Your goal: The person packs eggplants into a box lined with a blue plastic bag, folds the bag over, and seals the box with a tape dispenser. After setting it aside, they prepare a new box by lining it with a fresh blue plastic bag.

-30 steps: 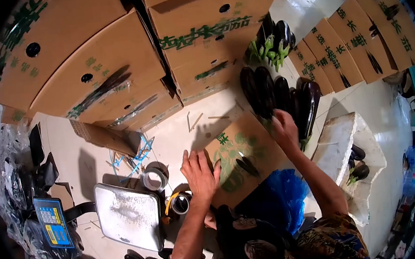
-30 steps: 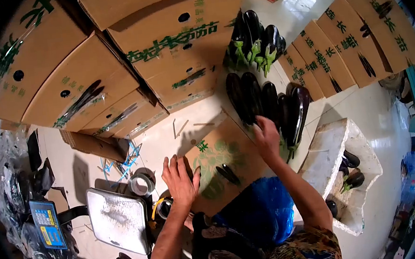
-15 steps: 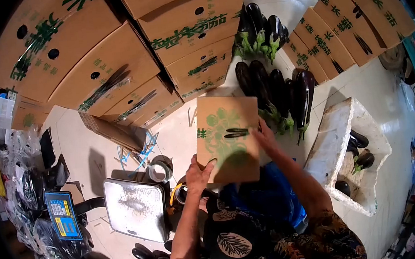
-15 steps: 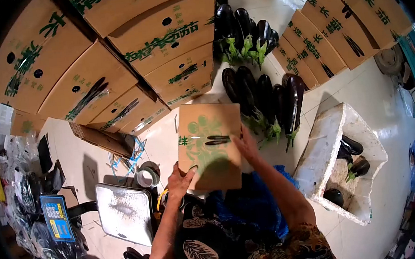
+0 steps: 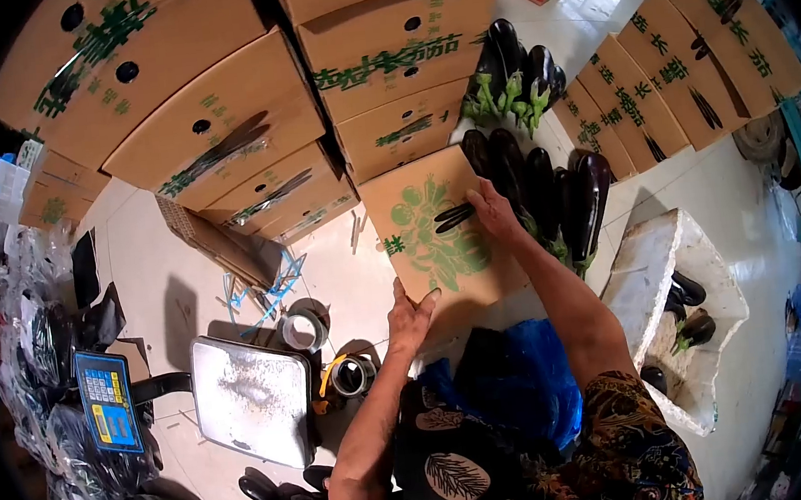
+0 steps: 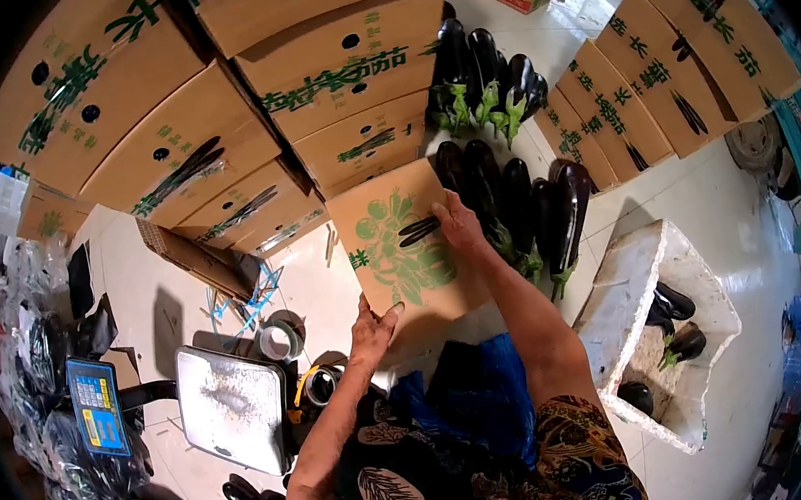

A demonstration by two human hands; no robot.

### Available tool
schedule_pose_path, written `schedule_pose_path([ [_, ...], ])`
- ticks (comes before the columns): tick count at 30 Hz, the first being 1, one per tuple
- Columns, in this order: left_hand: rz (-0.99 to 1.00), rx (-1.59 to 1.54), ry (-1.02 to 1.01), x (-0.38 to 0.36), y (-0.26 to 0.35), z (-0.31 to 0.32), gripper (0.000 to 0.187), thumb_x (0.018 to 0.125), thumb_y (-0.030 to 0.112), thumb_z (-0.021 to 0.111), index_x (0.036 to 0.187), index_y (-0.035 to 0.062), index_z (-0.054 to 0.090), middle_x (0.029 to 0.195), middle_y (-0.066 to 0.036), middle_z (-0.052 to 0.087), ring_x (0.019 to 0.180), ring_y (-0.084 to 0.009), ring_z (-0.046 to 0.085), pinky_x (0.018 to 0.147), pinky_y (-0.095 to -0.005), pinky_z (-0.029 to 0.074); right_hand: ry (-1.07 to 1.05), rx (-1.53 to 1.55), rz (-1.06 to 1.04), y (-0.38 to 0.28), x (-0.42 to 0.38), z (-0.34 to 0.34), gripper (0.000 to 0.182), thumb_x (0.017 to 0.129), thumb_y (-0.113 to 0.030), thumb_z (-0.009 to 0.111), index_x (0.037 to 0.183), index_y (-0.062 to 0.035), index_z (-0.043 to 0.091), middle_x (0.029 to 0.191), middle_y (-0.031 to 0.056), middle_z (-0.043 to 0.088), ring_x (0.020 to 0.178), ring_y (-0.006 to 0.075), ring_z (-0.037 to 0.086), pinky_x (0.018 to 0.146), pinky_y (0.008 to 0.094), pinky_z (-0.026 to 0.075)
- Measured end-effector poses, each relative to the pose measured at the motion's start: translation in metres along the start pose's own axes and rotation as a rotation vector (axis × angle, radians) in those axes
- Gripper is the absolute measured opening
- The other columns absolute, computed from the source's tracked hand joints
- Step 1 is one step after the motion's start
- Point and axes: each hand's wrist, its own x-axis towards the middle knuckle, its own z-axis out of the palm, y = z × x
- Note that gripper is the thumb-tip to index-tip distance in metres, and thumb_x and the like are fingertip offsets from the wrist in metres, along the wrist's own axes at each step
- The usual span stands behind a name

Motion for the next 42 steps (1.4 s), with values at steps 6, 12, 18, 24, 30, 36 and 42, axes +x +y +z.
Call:
schedule_pose_path([
  [6, 0.108, 0.082, 0.049, 0.015, 0.005, -0.006, 0.092, 0.080, 0.046, 0.071, 0.147, 0.0029, 0.025, 0.117, -0.017, 0.063, 0.105, -0.0249, 0.062, 0.083, -0.0336, 0.054, 0.046, -0.072, 0.059, 0.010, 0.016, 0.007, 0.044, 0.092, -0.037, 0.056, 0.130, -0.0148, 0.049, 0.116, 0.0188, 0.063, 0.100, 0.0426, 0.061, 0.084, 0.0451, 0.049],
  [12, 0.077, -0.048, 0.234, 0.002, 0.005, -0.036, 0.071, 0.084, 0.042, 0.067, 0.136, -0.0003, 0.045, 0.103, -0.021, 0.066, 0.087, -0.0270, 0.066, 0.079, -0.0378, 0.053, 0.188, -0.418, 0.083, -0.023, 0.001, 0.001, 0.046, 0.091, -0.028, 0.060, 0.131, -0.0071, 0.050, 0.141, 0.0187, 0.042, 0.122, 0.0390, 0.046, 0.098, 0.0472, 0.041],
  [18, 0.683, 0.004, 0.979, -0.048, 0.103, -0.193, 0.043, 0.094, 0.021, 0.061, 0.122, -0.0087, 0.052, 0.112, -0.021, 0.062, 0.100, -0.0278, 0.061, 0.088, -0.0351, 0.047, 0.009, -0.415, -0.342, -0.128, -0.051, 0.039, 0.041, 0.091, -0.021, 0.062, 0.127, -0.0027, 0.052, 0.135, 0.0178, 0.049, 0.119, 0.0354, 0.050, 0.099, 0.0425, 0.042],
  [24, 0.395, 0.019, 1.021, 0.024, 0.152, -0.307, 0.079, 0.082, 0.054, 0.064, 0.133, -0.0028, 0.046, 0.120, -0.027, 0.058, 0.112, -0.0377, 0.056, 0.097, -0.0409, 0.042, -0.282, 0.024, -0.531, -0.293, -0.061, 0.133, 0.041, 0.083, -0.020, 0.071, 0.117, -0.0017, 0.057, 0.115, 0.0189, 0.060, 0.088, 0.0307, 0.066, 0.075, 0.0378, 0.055],
  [30, 0.373, -0.168, 0.613, 0.036, 0.147, -0.327, 0.077, 0.083, 0.054, 0.064, 0.136, 0.0005, 0.048, 0.120, -0.021, 0.063, 0.107, -0.0268, 0.062, 0.090, -0.0330, 0.048, -0.200, -0.158, -0.924, -0.366, -0.056, 0.188, 0.047, 0.084, -0.016, 0.069, 0.127, -0.0091, 0.053, 0.095, 0.0136, 0.061, 0.077, 0.0327, 0.062, 0.063, 0.0397, 0.051],
  [36, 0.373, 0.532, 1.003, 0.005, 0.168, -0.338, 0.039, 0.089, 0.030, 0.057, 0.114, -0.0001, 0.054, 0.105, -0.024, 0.066, 0.094, -0.0390, 0.064, 0.076, -0.0478, 0.051, -0.309, -0.542, -0.927, -0.370, -0.051, 0.206, 0.052, 0.087, -0.015, 0.061, 0.138, -0.0157, 0.046, 0.084, 0.0158, 0.062, 0.072, 0.0358, 0.065, 0.065, 0.0441, 0.052],
  [42, 0.344, 0.695, 1.250, -0.029, 0.151, -0.366, 0.016, 0.087, 0.012, 0.058, 0.100, 0.0036, 0.053, 0.076, -0.026, 0.065, 0.073, -0.0463, 0.063, 0.070, -0.0549, 0.050, -0.444, -0.582, -0.717, -0.376, -0.059, 0.208, 0.056, 0.086, -0.020, 0.061, 0.139, -0.0153, 0.043, 0.085, 0.0196, 0.067, 0.078, 0.0428, 0.064, 0.073, 0.0516, 0.050],
])
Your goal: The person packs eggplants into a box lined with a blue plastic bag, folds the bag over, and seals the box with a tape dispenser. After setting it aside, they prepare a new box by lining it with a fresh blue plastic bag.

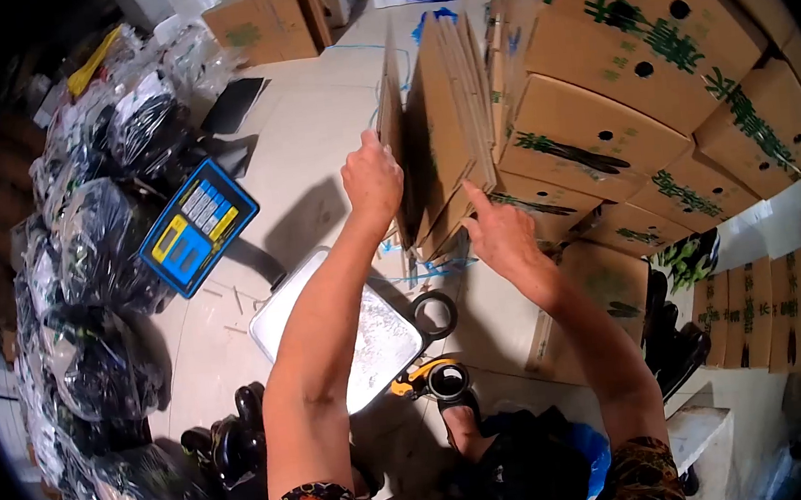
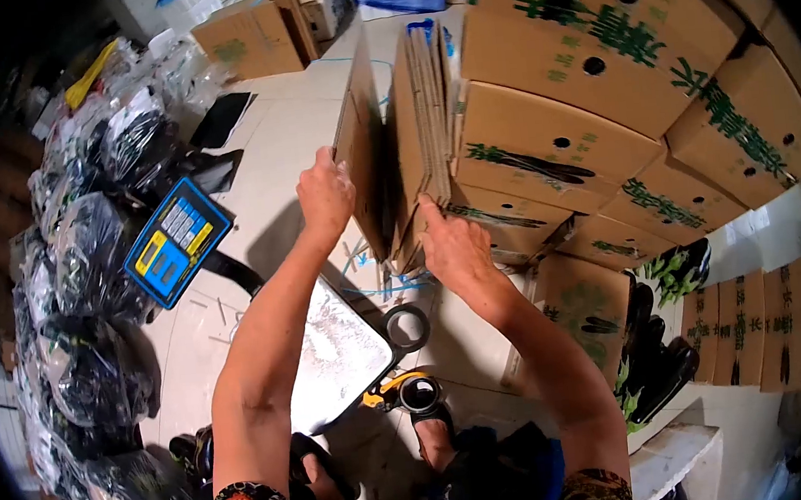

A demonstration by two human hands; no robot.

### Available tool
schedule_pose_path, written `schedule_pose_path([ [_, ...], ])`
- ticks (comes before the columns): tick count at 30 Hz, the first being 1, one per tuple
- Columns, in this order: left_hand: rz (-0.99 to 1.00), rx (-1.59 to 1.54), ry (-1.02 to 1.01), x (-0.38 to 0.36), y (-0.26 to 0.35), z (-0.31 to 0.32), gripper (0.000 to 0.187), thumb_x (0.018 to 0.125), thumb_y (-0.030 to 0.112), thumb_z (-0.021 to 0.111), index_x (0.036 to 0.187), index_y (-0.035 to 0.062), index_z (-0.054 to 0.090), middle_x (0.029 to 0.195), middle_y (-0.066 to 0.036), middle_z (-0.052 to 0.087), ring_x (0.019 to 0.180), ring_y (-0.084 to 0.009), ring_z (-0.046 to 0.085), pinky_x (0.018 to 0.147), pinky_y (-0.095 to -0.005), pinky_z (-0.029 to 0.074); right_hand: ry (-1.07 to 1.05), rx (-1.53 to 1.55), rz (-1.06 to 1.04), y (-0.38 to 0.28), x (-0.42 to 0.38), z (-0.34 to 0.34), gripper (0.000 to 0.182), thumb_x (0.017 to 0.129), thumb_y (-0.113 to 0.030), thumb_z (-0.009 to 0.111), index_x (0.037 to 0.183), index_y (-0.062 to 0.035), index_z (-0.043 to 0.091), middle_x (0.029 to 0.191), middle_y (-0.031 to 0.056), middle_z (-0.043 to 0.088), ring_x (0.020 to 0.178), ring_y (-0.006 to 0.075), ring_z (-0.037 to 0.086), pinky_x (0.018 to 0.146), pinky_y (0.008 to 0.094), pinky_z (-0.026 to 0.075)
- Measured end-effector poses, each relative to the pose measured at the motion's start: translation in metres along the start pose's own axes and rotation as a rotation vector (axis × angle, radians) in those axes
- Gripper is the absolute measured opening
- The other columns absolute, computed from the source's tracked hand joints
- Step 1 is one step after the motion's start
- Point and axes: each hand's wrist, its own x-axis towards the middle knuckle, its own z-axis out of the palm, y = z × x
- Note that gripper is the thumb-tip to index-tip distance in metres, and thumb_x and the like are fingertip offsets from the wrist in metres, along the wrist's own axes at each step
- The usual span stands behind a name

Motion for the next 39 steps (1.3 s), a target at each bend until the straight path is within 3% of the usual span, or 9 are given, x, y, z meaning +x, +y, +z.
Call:
schedule_pose_path([
  [5, 0.174, -0.131, 0.253, -0.010, -0.038, -0.104, 0.011, 0.085, 0.007, 0.060, 0.095, 0.0072, 0.059, 0.069, -0.023, 0.061, 0.067, -0.0437, 0.061, 0.059, -0.0489, 0.048, 0.089, 0.143, -0.061, 0.000, -0.007, 0.005, 0.050, 0.085, -0.018, 0.062, 0.132, -0.0092, 0.048, 0.099, 0.0226, 0.064, 0.090, 0.0415, 0.062, 0.076, 0.0483, 0.049],
  [8, -0.086, -0.620, 0.108, -0.041, -0.075, -0.197, 0.020, 0.094, 0.009, 0.055, 0.112, 0.0046, 0.061, 0.092, -0.004, 0.066, 0.071, -0.0092, 0.062, 0.059, -0.0266, 0.055, 0.260, 0.221, -0.208, -0.013, -0.018, -0.012, 0.059, 0.083, -0.013, 0.065, 0.137, -0.0040, 0.042, 0.129, 0.0257, 0.047, 0.111, 0.0407, 0.053, 0.091, 0.0440, 0.046],
  [15, -0.086, -0.656, -0.002, -0.152, -0.115, -0.405, 0.024, 0.094, 0.011, 0.060, 0.114, -0.0021, 0.061, 0.100, -0.006, 0.066, 0.087, -0.0121, 0.063, 0.081, -0.0267, 0.052, 0.875, -0.038, -0.691, -0.114, -0.042, -0.118, 0.101, 0.062, -0.019, 0.086, 0.147, -0.0073, 0.032, 0.151, 0.0189, 0.028, 0.130, 0.0379, 0.033, 0.102, 0.0470, 0.033],
  [19, -0.088, -0.643, -0.080, -0.191, -0.128, -0.439, 0.018, 0.090, 0.006, 0.062, 0.106, -0.0023, 0.063, 0.098, -0.006, 0.066, 0.089, -0.0129, 0.063, 0.083, -0.0269, 0.051, 0.303, -0.178, -0.821, -0.157, -0.075, -0.151, 0.076, 0.064, -0.023, 0.084, 0.129, -0.0034, 0.049, 0.112, 0.0187, 0.061, 0.104, 0.0304, 0.057, 0.088, 0.0436, 0.042],
  [21, -0.138, -0.645, -0.098, -0.201, -0.140, -0.442, 0.018, 0.089, 0.006, 0.061, 0.105, -0.0019, 0.063, 0.098, -0.007, 0.067, 0.090, -0.0137, 0.063, 0.083, -0.0280, 0.051, -0.091, -0.095, -0.858, -0.154, -0.081, -0.132, 0.033, 0.079, -0.031, 0.072, 0.089, -0.0003, 0.064, 0.060, 0.0182, 0.056, 0.058, 0.0344, 0.059, 0.060, 0.0460, 0.048],
  [24, -0.183, -0.697, -0.051, -0.196, -0.166, -0.424, 0.039, 0.091, 0.014, 0.060, 0.126, 0.0012, 0.050, 0.125, -0.016, 0.058, 0.108, -0.0207, 0.058, 0.091, -0.0328, 0.050, -0.331, 0.000, -0.867, -0.175, -0.118, -0.120, 0.025, 0.086, -0.024, 0.064, 0.088, 0.0008, 0.062, 0.054, 0.0189, 0.051, 0.053, 0.0313, 0.056, 0.053, 0.0441, 0.045],
  [28, -0.400, -0.866, 0.260, -0.173, -0.180, -0.354, 0.082, 0.084, 0.038, 0.069, 0.144, 0.0031, 0.025, 0.140, -0.022, 0.041, 0.120, -0.0267, 0.051, 0.089, -0.0349, 0.051, -0.386, 0.011, -1.069, -0.194, -0.153, -0.094, 0.019, 0.086, -0.019, 0.058, 0.085, 0.0005, 0.056, 0.071, 0.0222, 0.058, 0.064, 0.0368, 0.059, 0.060, 0.0475, 0.046],
  [32, -0.478, -0.685, 0.058, -0.161, -0.163, -0.278, 0.101, 0.071, 0.055, 0.075, 0.142, 0.0009, 0.028, 0.135, -0.026, 0.045, 0.120, -0.0317, 0.051, 0.099, -0.0387, 0.044, -0.906, 0.057, -0.363, -0.243, -0.166, -0.093, 0.036, 0.090, -0.022, 0.054, 0.109, 0.0079, 0.053, 0.125, 0.0319, 0.049, 0.111, 0.0409, 0.053, 0.093, 0.0464, 0.043],
  [39, -0.587, -0.944, -0.048, -0.176, -0.143, -0.298, 0.105, 0.073, 0.055, 0.072, 0.151, 0.0063, 0.021, 0.150, -0.018, 0.031, 0.131, -0.0339, 0.040, 0.099, -0.0525, 0.043, -0.578, 0.764, -0.270, -0.220, -0.181, -0.047, 0.059, 0.097, -0.039, 0.043, 0.139, 0.0028, 0.038, 0.131, 0.0242, 0.051, 0.119, 0.0292, 0.053, 0.100, 0.0367, 0.040],
])
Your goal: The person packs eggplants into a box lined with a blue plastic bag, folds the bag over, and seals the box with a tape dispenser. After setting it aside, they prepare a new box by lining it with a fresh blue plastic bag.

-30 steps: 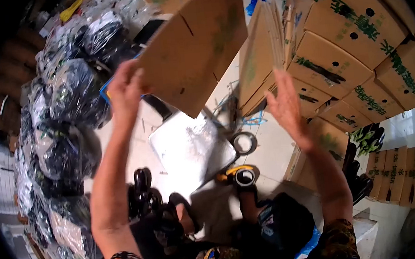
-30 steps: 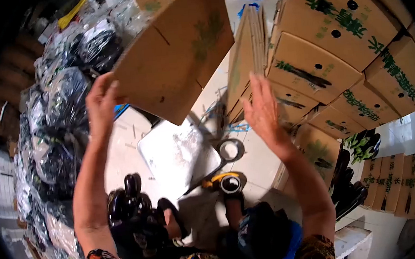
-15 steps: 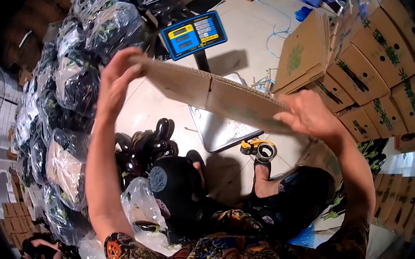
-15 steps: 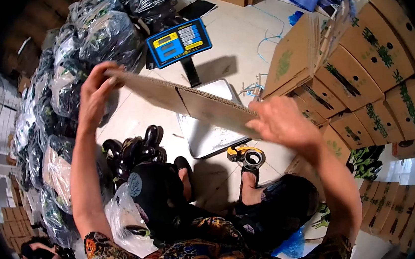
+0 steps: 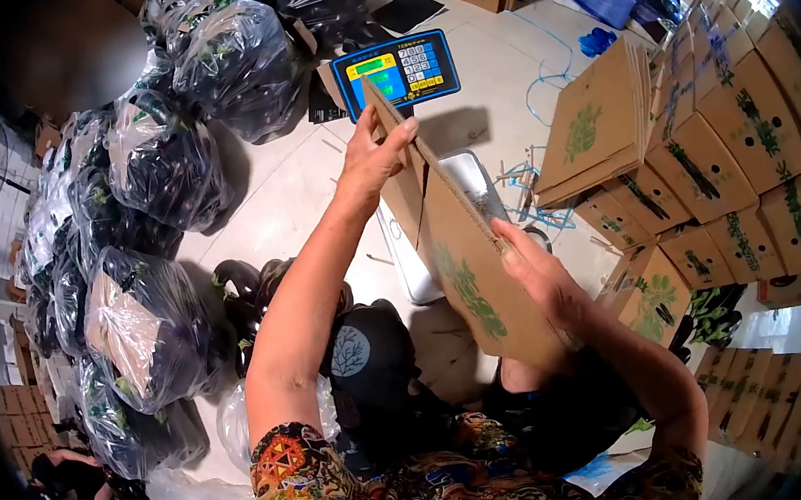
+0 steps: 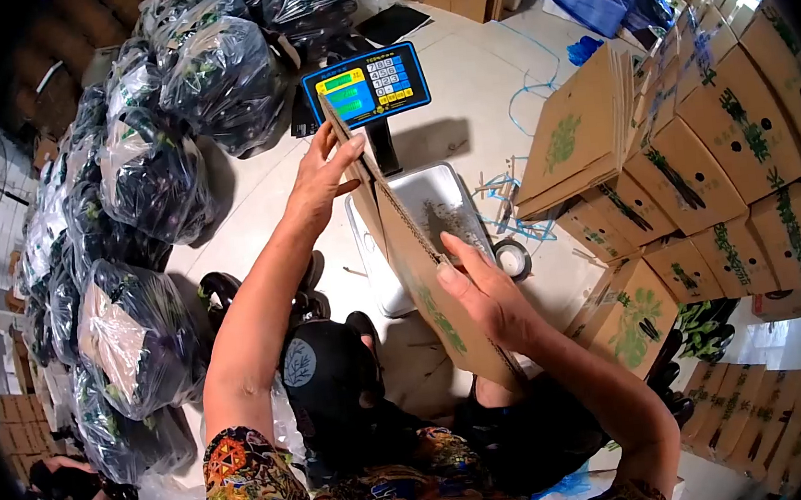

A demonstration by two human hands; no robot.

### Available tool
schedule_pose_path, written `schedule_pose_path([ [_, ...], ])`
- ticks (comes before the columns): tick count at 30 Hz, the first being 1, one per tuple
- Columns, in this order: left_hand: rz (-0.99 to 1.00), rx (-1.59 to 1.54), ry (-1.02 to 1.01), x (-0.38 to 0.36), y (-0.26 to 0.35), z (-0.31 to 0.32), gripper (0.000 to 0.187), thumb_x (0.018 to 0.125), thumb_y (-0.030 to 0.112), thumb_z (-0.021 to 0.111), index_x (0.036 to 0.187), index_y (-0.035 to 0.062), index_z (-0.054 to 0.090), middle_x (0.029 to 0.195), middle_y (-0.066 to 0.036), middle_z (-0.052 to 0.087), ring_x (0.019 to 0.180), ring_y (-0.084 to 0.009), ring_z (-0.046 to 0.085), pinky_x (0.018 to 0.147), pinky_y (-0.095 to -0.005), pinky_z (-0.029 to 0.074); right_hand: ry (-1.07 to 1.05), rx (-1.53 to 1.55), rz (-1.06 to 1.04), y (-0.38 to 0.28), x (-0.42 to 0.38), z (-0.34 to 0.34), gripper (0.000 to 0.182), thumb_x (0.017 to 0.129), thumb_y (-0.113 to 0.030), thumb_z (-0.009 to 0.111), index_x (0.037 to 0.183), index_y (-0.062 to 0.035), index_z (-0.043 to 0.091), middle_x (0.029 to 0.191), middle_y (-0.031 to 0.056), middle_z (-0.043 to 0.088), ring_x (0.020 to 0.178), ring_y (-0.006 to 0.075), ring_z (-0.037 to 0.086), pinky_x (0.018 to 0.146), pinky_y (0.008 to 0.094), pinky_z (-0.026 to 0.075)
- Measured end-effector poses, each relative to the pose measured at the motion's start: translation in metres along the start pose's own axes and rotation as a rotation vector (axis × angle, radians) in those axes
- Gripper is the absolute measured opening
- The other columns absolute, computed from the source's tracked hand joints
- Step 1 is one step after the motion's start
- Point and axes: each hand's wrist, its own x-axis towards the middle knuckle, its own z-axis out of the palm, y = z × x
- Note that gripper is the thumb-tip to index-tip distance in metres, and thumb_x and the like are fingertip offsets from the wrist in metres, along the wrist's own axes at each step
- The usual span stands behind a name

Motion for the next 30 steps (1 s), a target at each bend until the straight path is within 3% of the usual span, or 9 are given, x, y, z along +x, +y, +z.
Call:
schedule_pose_path([
  [3, 0.030, 0.021, -0.021, -0.004, -0.003, -0.017, 0.101, 0.075, 0.053, 0.071, 0.150, 0.0066, 0.023, 0.150, -0.019, 0.032, 0.131, -0.0341, 0.041, 0.100, -0.0521, 0.043, -0.156, 0.182, 0.175, -0.006, 0.001, -0.012, 0.051, 0.098, -0.037, 0.043, 0.135, -0.0012, 0.047, 0.125, 0.0188, 0.057, 0.115, 0.0255, 0.054, 0.097, 0.0353, 0.041],
  [4, 0.068, 0.040, -0.008, -0.008, 0.002, -0.020, 0.090, 0.075, 0.043, 0.071, 0.147, 0.0055, 0.031, 0.145, -0.017, 0.040, 0.127, -0.0315, 0.044, 0.095, -0.0474, 0.045, -0.021, 0.368, 0.193, 0.011, 0.003, 0.000, 0.040, 0.096, -0.032, 0.047, 0.117, -0.0006, 0.059, 0.104, 0.0189, 0.066, 0.099, 0.0276, 0.062, 0.087, 0.0350, 0.046],
  [8, 0.176, 0.082, 0.010, 0.003, 0.004, -0.042, 0.065, 0.069, 0.017, 0.059, 0.131, 0.0008, 0.053, 0.114, -0.007, 0.062, 0.101, -0.0175, 0.056, 0.082, -0.0286, 0.045, 0.059, -0.183, -0.035, 0.017, 0.008, -0.026, 0.031, 0.090, -0.024, 0.053, 0.091, 0.0050, 0.062, 0.075, 0.0251, 0.063, 0.074, 0.0406, 0.063, 0.070, 0.0405, 0.050],
  [14, 0.355, 0.553, -0.118, -0.028, 0.046, -0.068, 0.056, 0.070, 0.003, 0.053, 0.125, -0.0012, 0.059, 0.110, -0.016, 0.068, 0.103, -0.0201, 0.064, 0.089, -0.0311, 0.051, 0.430, -0.232, 0.192, 0.036, 0.025, -0.069, 0.023, 0.087, -0.016, 0.055, 0.094, 0.0058, 0.059, 0.092, 0.0262, 0.063, 0.088, 0.0381, 0.061, 0.079, 0.0425, 0.047],
  [17, 0.278, 0.473, -0.138, -0.051, 0.028, -0.069, 0.060, 0.070, 0.002, 0.057, 0.129, 0.0032, 0.057, 0.121, -0.016, 0.063, 0.110, -0.0239, 0.061, 0.089, -0.0357, 0.053, 0.674, -0.315, -0.234, 0.019, 0.018, -0.030, 0.021, 0.085, -0.008, 0.055, 0.102, 0.0031, 0.057, 0.108, 0.0231, 0.057, 0.103, 0.0358, 0.054, 0.090, 0.0413, 0.043],
  [21, 0.369, 0.797, -0.294, -0.062, 0.010, -0.081, 0.066, 0.068, 0.010, 0.064, 0.133, 0.0081, 0.054, 0.136, -0.013, 0.052, 0.121, -0.0259, 0.054, 0.094, -0.0359, 0.049, 0.516, -0.328, -0.736, 0.001, 0.052, 0.017, 0.029, 0.076, 0.005, 0.061, 0.104, -0.0006, 0.059, 0.106, 0.0159, 0.059, 0.102, 0.0344, 0.055, 0.092, 0.0421, 0.044],
  [27, 0.395, 0.851, -0.610, -0.055, 0.006, -0.098, 0.063, 0.068, 0.024, 0.073, 0.127, 0.0085, 0.059, 0.133, -0.016, 0.050, 0.122, -0.0364, 0.048, 0.106, -0.0397, 0.038, 0.252, -0.758, -0.855, 0.025, 0.110, 0.081, 0.067, 0.078, -0.003, 0.061, 0.142, -0.0077, 0.038, 0.148, 0.0157, 0.034, 0.130, 0.0344, 0.039, 0.103, 0.0440, 0.037],
  [29, 0.597, 1.133, -0.814, -0.049, -0.011, -0.104, 0.048, 0.076, 0.033, 0.072, 0.115, 0.0056, 0.068, 0.128, -0.021, 0.056, 0.114, -0.0335, 0.054, 0.102, -0.0387, 0.041, 0.131, -0.888, -0.794, 0.038, 0.119, 0.092, 0.071, 0.077, -0.002, 0.059, 0.143, -0.0071, 0.036, 0.152, 0.0146, 0.029, 0.136, 0.0352, 0.031, 0.105, 0.0420, 0.034],
  [30, 0.269, 0.920, -0.718, -0.054, 0.004, -0.100, 0.046, 0.080, 0.033, 0.069, 0.117, 0.0051, 0.066, 0.119, -0.020, 0.061, 0.107, -0.0284, 0.058, 0.097, -0.0364, 0.044, 0.070, -0.963, -0.743, 0.045, 0.125, 0.094, 0.071, 0.077, -0.002, 0.059, 0.144, -0.0059, 0.035, 0.153, 0.0145, 0.028, 0.137, 0.0347, 0.030, 0.105, 0.0412, 0.034],
])
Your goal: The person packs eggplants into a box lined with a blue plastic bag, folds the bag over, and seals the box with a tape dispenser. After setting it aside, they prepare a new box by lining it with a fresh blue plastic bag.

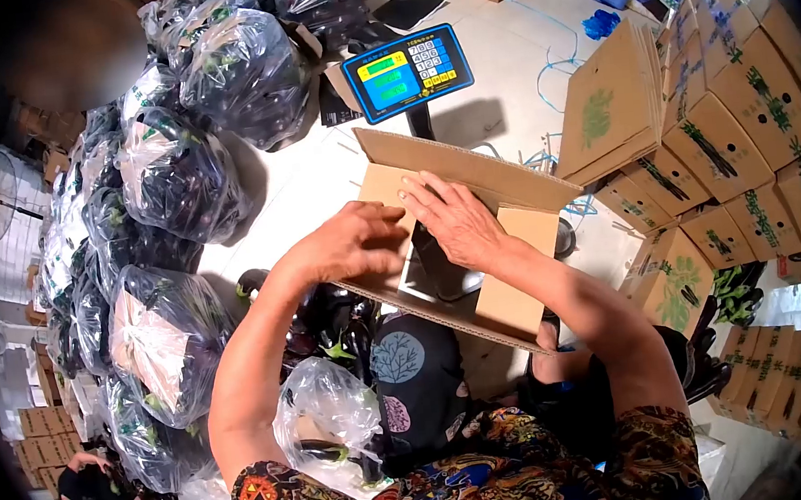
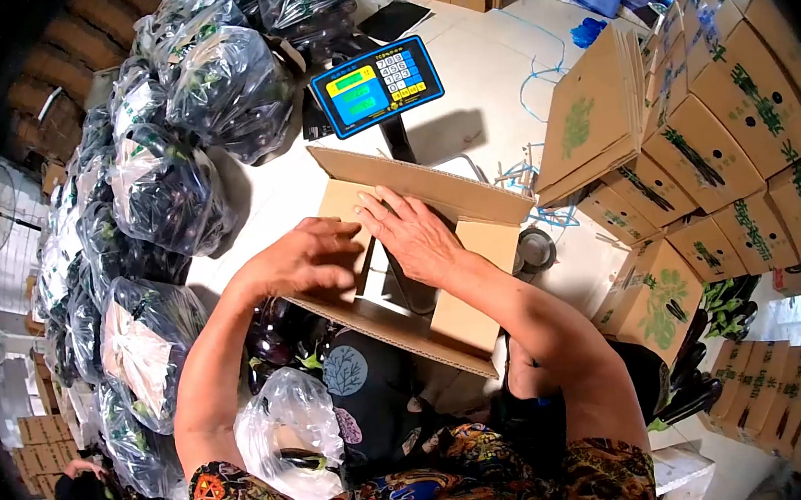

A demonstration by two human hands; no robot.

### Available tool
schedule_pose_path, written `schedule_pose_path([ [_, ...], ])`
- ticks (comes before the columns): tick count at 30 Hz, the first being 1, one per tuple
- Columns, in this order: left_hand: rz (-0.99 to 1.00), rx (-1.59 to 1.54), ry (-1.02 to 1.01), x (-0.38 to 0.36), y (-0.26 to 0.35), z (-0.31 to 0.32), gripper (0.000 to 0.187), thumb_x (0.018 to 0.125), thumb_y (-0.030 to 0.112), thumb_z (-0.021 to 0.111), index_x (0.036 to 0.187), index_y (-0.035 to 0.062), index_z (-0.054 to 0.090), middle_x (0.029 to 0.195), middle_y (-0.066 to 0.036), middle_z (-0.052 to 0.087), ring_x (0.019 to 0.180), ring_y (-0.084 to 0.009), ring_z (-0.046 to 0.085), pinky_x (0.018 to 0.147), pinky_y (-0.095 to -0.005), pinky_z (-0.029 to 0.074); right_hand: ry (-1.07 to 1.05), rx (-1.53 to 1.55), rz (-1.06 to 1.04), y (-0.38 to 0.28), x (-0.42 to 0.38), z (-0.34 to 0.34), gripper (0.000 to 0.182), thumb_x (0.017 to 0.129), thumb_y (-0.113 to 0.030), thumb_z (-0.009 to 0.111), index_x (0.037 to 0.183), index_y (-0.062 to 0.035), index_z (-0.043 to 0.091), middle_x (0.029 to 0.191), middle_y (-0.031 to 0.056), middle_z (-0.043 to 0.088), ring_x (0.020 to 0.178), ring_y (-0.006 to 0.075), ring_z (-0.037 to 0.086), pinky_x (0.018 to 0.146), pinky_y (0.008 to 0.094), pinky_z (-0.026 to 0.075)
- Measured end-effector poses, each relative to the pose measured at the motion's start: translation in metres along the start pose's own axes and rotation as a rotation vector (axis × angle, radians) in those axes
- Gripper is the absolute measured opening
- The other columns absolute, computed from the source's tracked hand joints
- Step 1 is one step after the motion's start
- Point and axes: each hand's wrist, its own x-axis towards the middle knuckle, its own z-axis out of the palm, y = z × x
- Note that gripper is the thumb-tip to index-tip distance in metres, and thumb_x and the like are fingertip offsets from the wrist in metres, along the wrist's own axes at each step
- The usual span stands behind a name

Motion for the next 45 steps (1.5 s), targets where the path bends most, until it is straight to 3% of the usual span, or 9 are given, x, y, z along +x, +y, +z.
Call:
schedule_pose_path([
  [2, -0.301, -0.533, 0.174, -0.009, 0.002, -0.004, 0.043, 0.091, 0.033, 0.059, 0.118, 0.0000, 0.064, 0.096, -0.014, 0.071, 0.091, -0.0153, 0.065, 0.083, -0.0302, 0.050, -0.111, -0.064, -0.002, 0.001, -0.001, 0.010, 0.072, 0.077, -0.002, 0.059, 0.144, -0.0041, 0.034, 0.153, 0.0141, 0.027, 0.138, 0.0337, 0.029, 0.104, 0.0399, 0.035],
  [7, -0.048, -0.563, 1.075, -0.041, 0.011, 0.029, 0.050, 0.101, 0.037, 0.039, 0.128, -0.0037, 0.050, 0.112, -0.019, 0.065, 0.107, -0.0250, 0.062, 0.093, -0.0360, 0.048, -0.148, -0.094, -0.005, 0.006, -0.004, 0.017, 0.072, 0.077, -0.002, 0.059, 0.144, -0.0029, 0.034, 0.154, 0.0129, 0.026, 0.138, 0.0325, 0.029, 0.100, 0.0372, 0.038],
  [22, -0.457, -0.359, 0.580, 0.032, -0.017, 0.067, 0.054, 0.101, 0.038, 0.043, 0.143, 0.0053, 0.033, 0.104, -0.021, 0.066, 0.098, -0.0342, 0.065, 0.089, -0.0393, 0.048, 0.420, -0.372, -0.156, 0.057, -0.020, -0.142, 0.040, 0.083, -0.025, 0.066, 0.114, -0.0003, 0.059, 0.119, 0.0155, 0.062, 0.106, 0.0239, 0.060, 0.077, 0.0335, 0.051],
  [25, -0.399, -0.491, 0.660, 0.038, -0.041, 0.082, 0.052, 0.101, 0.040, 0.042, 0.137, 0.0027, 0.040, 0.107, -0.020, 0.066, 0.100, -0.0301, 0.064, 0.090, -0.0374, 0.047, -0.601, -0.063, 0.650, 0.048, -0.011, -0.147, 0.041, 0.087, -0.038, 0.063, 0.107, -0.0022, 0.059, 0.105, 0.0147, 0.064, 0.098, 0.0259, 0.061, 0.075, 0.0375, 0.049],
  [26, -0.374, -0.556, 0.700, 0.039, -0.051, 0.085, 0.053, 0.101, 0.041, 0.041, 0.135, 0.0017, 0.043, 0.108, -0.019, 0.065, 0.102, -0.0288, 0.063, 0.090, -0.0368, 0.047, -0.409, -0.009, 0.458, 0.045, -0.033, -0.129, 0.049, 0.087, -0.050, 0.059, 0.100, -0.0034, 0.057, 0.093, 0.0154, 0.062, 0.089, 0.0281, 0.061, 0.075, 0.0413, 0.046],
  [30, -0.642, -0.827, 0.649, 0.026, -0.034, 0.074, 0.058, 0.100, 0.046, 0.036, 0.135, 0.0013, 0.045, 0.118, -0.018, 0.062, 0.107, -0.0277, 0.060, 0.094, -0.0359, 0.046, -0.199, -0.018, 0.216, 0.011, -0.079, -0.089, 0.083, 0.086, -0.057, 0.057, 0.143, -0.0015, 0.036, 0.149, 0.0244, 0.028, 0.139, 0.0382, 0.025, 0.104, 0.0477, 0.029],
  [33, -0.508, -1.539, 0.755, 0.019, -0.041, 0.080, 0.058, 0.099, 0.045, 0.038, 0.142, 0.0052, 0.037, 0.123, -0.017, 0.061, 0.107, -0.0306, 0.060, 0.098, -0.0398, 0.044, -0.171, -0.038, 0.164, 0.021, -0.080, -0.084, 0.080, 0.086, -0.056, 0.057, 0.142, -0.0014, 0.038, 0.148, 0.0239, 0.030, 0.138, 0.0363, 0.027, 0.104, 0.0468, 0.028],
  [38, -0.314, -0.989, 0.647, 0.048, -0.036, 0.043, 0.059, 0.099, 0.046, 0.039, 0.144, 0.0094, 0.036, 0.150, -0.015, 0.032, 0.137, -0.0259, 0.032, 0.108, -0.0374, 0.033, -0.167, -0.063, 0.136, 0.024, -0.078, -0.081, 0.076, 0.087, -0.054, 0.058, 0.139, -0.0009, 0.042, 0.148, 0.0206, 0.032, 0.137, 0.0346, 0.029, 0.103, 0.0463, 0.028],
  [45, -0.206, -0.528, 0.417, 0.074, -0.055, 0.040, 0.051, 0.097, 0.043, 0.042, 0.131, 0.0056, 0.046, 0.123, -0.013, 0.052, 0.118, -0.0226, 0.047, 0.102, -0.0331, 0.035, 0.043, 0.260, 0.192, 0.030, -0.081, -0.082, 0.062, 0.080, -0.037, 0.069, 0.126, 0.0012, 0.053, 0.134, 0.0188, 0.048, 0.125, 0.0355, 0.044, 0.099, 0.0447, 0.033],
])
